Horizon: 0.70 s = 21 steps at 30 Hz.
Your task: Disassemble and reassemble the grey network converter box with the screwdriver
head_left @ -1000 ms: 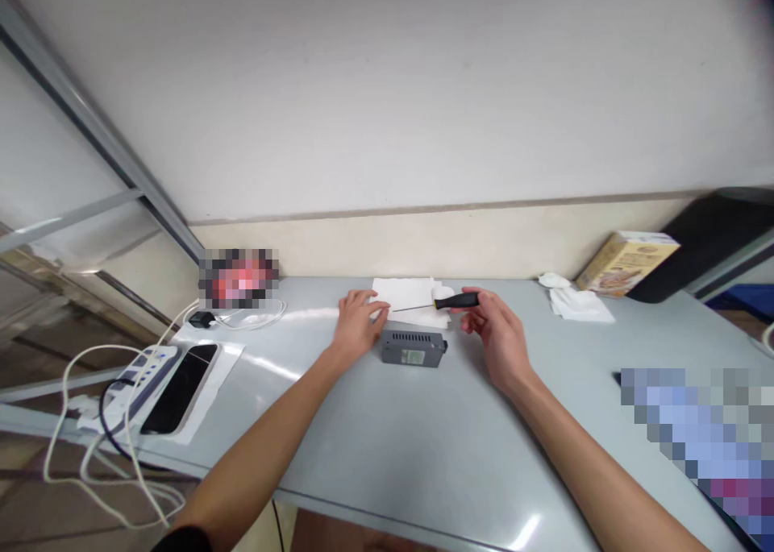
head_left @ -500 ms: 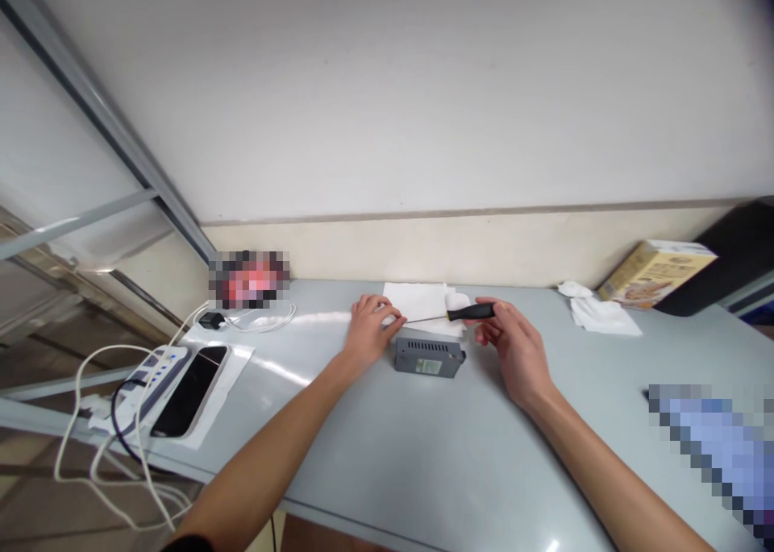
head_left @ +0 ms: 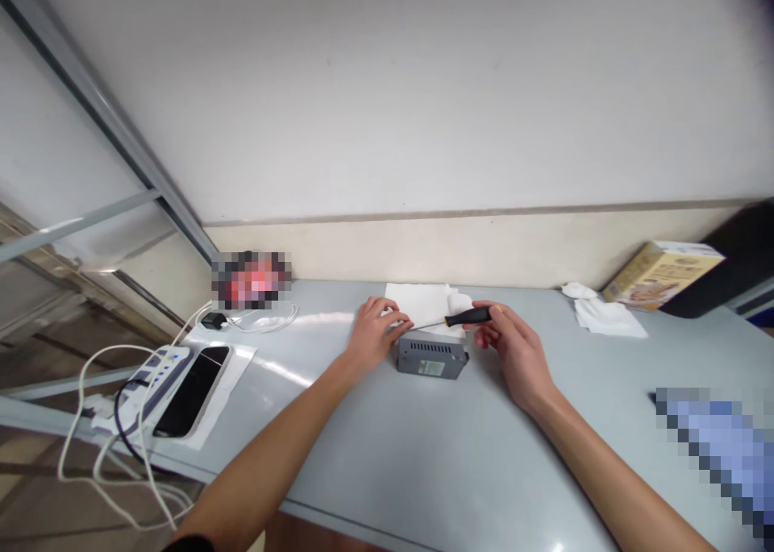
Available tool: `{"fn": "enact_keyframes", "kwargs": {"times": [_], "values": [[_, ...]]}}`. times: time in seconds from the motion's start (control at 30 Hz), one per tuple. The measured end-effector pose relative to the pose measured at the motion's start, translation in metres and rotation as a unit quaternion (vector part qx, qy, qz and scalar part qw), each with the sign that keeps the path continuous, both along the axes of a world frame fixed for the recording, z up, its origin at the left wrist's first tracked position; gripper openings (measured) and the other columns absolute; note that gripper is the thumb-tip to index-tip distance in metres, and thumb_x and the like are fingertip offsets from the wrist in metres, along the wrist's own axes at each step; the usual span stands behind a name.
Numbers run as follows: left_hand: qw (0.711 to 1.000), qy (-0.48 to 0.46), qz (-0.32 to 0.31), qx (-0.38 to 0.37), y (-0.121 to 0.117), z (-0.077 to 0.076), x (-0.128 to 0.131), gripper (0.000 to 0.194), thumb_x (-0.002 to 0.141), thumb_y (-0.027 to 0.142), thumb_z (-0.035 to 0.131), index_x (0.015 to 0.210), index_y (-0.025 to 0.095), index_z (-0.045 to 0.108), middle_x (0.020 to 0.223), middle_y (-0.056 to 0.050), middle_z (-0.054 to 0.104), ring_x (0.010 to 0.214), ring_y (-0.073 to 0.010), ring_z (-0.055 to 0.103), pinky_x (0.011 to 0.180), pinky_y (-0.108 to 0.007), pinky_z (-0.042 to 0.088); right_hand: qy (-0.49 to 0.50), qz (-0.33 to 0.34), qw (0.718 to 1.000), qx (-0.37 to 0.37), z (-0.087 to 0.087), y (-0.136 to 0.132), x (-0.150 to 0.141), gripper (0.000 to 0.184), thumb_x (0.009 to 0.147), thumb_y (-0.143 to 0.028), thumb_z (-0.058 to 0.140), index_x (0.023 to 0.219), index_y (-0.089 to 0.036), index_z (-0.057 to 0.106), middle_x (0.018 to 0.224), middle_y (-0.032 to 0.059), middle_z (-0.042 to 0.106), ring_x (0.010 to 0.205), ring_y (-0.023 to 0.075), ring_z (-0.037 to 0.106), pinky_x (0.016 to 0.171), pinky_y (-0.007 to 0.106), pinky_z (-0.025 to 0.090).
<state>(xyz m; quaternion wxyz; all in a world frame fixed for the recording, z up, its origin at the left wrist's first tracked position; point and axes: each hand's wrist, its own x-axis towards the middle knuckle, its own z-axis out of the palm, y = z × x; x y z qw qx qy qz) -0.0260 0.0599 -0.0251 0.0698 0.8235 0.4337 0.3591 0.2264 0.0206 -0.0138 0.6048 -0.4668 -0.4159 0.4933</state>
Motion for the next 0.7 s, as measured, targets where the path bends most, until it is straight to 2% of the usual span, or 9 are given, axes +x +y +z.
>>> {"fn": "enact_keyframes", "kwargs": {"times": [0.4, 0.7], "values": [[0.996, -0.033, -0.063, 0.049, 0.0004, -0.0031, 0.0003, 0.015, 0.103, 0.032, 0.064, 0.099, 0.023, 0.076, 0.104, -0.007, 0.067, 0.1, -0.0211, 0.058, 0.088, -0.036, 0.053, 0.024, -0.039, 0.999, 0.001, 0.004, 0.0016, 0.0022, 0.041, 0.089, -0.062, 0.07, 0.107, -0.026, 0.075, 0.082, 0.0031, 0.074, 0.064, 0.0146, 0.051, 0.063, 0.03, 0.042], [0.997, -0.023, -0.069, 0.023, -0.0031, 0.0027, 0.001, 0.021, 0.106, 0.032, 0.058, 0.103, 0.023, 0.077, 0.105, -0.008, 0.068, 0.1, -0.0219, 0.058, 0.089, -0.038, 0.054, 0.024, -0.056, 0.998, -0.004, 0.0059, 0.0016, 0.0026, 0.041, 0.088, -0.062, 0.072, 0.105, -0.025, 0.075, 0.081, 0.0028, 0.073, 0.063, 0.0156, 0.051, 0.063, 0.031, 0.044]]}}
